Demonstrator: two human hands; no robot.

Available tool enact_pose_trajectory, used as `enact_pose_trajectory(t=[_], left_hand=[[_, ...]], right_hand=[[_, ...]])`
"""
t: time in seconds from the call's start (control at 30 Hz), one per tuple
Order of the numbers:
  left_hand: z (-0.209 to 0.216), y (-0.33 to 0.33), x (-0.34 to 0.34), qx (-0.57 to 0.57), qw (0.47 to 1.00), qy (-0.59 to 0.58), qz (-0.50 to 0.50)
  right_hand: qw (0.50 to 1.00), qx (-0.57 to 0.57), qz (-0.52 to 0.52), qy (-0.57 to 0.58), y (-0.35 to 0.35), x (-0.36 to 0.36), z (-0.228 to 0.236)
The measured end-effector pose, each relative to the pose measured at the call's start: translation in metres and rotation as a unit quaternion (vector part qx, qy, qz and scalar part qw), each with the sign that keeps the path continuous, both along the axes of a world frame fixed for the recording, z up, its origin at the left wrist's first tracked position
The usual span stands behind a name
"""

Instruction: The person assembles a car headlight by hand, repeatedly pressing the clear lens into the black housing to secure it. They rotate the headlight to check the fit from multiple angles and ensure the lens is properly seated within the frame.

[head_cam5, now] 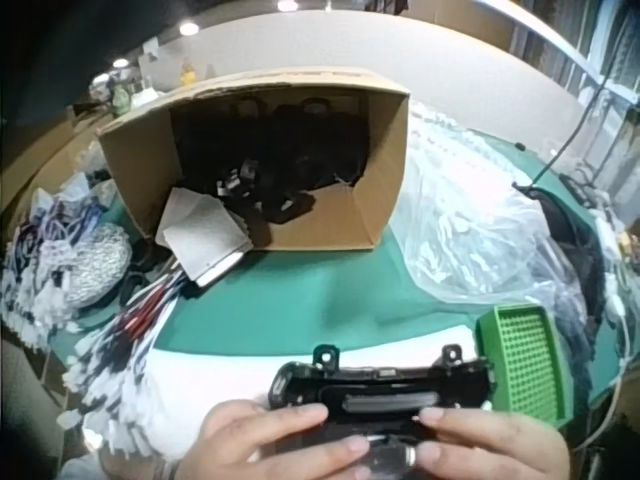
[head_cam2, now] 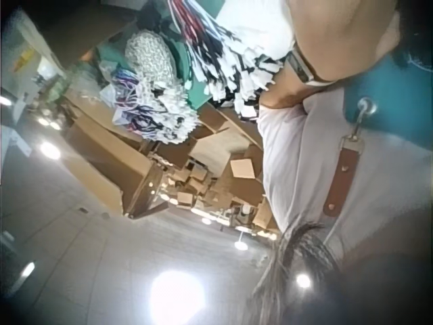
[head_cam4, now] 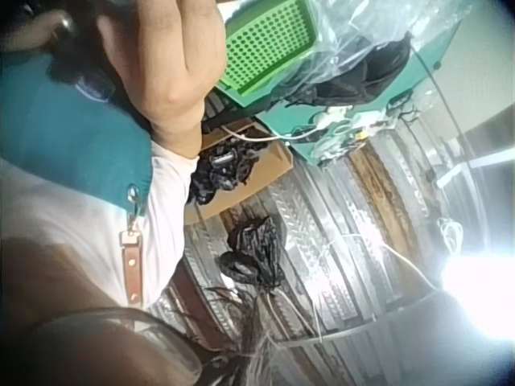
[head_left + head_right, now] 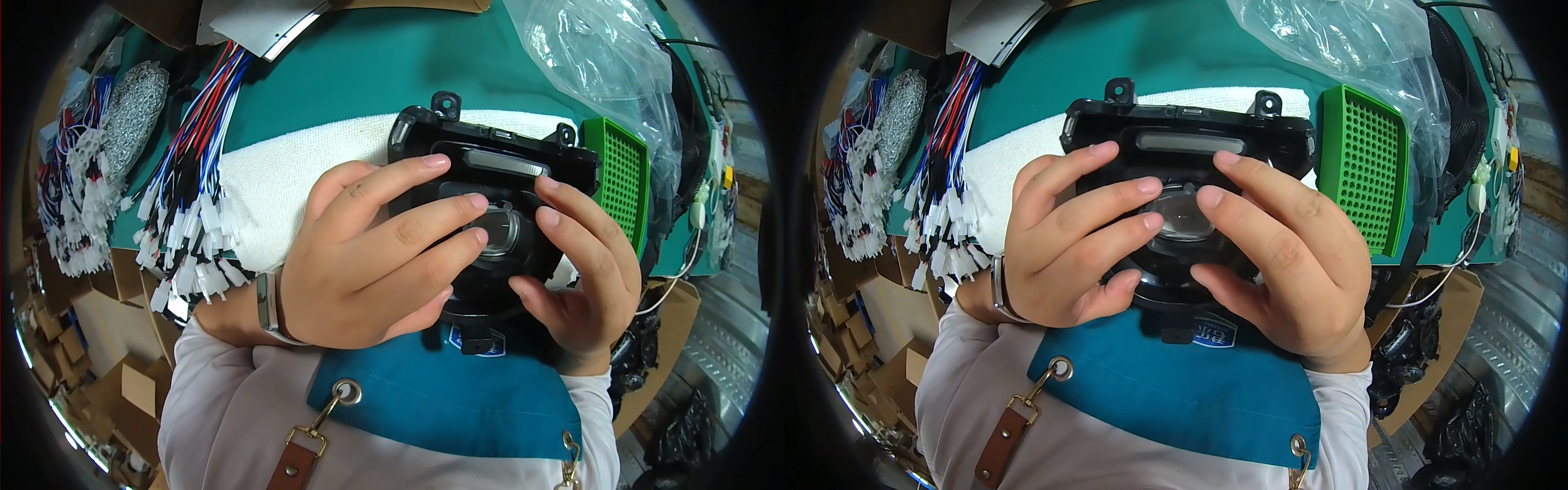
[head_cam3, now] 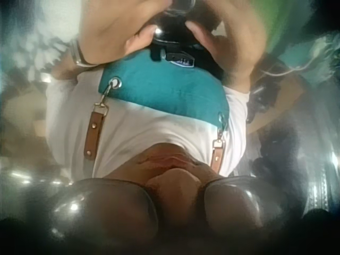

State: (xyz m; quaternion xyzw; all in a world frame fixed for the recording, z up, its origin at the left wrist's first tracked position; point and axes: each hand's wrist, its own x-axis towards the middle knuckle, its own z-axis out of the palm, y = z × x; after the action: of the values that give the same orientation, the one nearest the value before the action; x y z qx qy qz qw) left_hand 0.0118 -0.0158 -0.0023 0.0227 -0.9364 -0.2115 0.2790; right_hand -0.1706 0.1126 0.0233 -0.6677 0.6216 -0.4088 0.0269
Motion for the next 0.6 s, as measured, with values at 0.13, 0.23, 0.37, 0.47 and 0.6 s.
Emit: enact_pose_trajectory(t=[0.13, 0.23, 0.37, 0.47, 0.6], left_hand=[[0.0005, -0.0012, 0.0010, -0.009, 1.000, 0.004, -0.008], [0.0013, -0.0008, 0.0011, -0.014, 1.000, 0.000, -0.010], [0.0001, -0.0006, 0.0011, -0.017, 1.000, 0.000, -0.005], [0.0011, 0.0012, 0.0009, -0.019, 1.000, -0.002, 0.006], [0.0019, 0.0001, 0.0008, -0.014, 1.000, -0.009, 0.002]], right_hand=[[1.000, 0.016, 0.017, 0.000, 0.0030, -0.0031, -0.0006], [0.999, 0.028, 0.025, -0.002, 0.0037, -0.0042, -0.0007], [0.999, 0.023, 0.027, -0.006, 0.0022, -0.0047, -0.0027], [0.999, 0.019, 0.025, -0.010, 0.0018, -0.0052, -0.0044], [0.999, 0.024, 0.020, -0.021, 0.0016, -0.0050, -0.0058]])
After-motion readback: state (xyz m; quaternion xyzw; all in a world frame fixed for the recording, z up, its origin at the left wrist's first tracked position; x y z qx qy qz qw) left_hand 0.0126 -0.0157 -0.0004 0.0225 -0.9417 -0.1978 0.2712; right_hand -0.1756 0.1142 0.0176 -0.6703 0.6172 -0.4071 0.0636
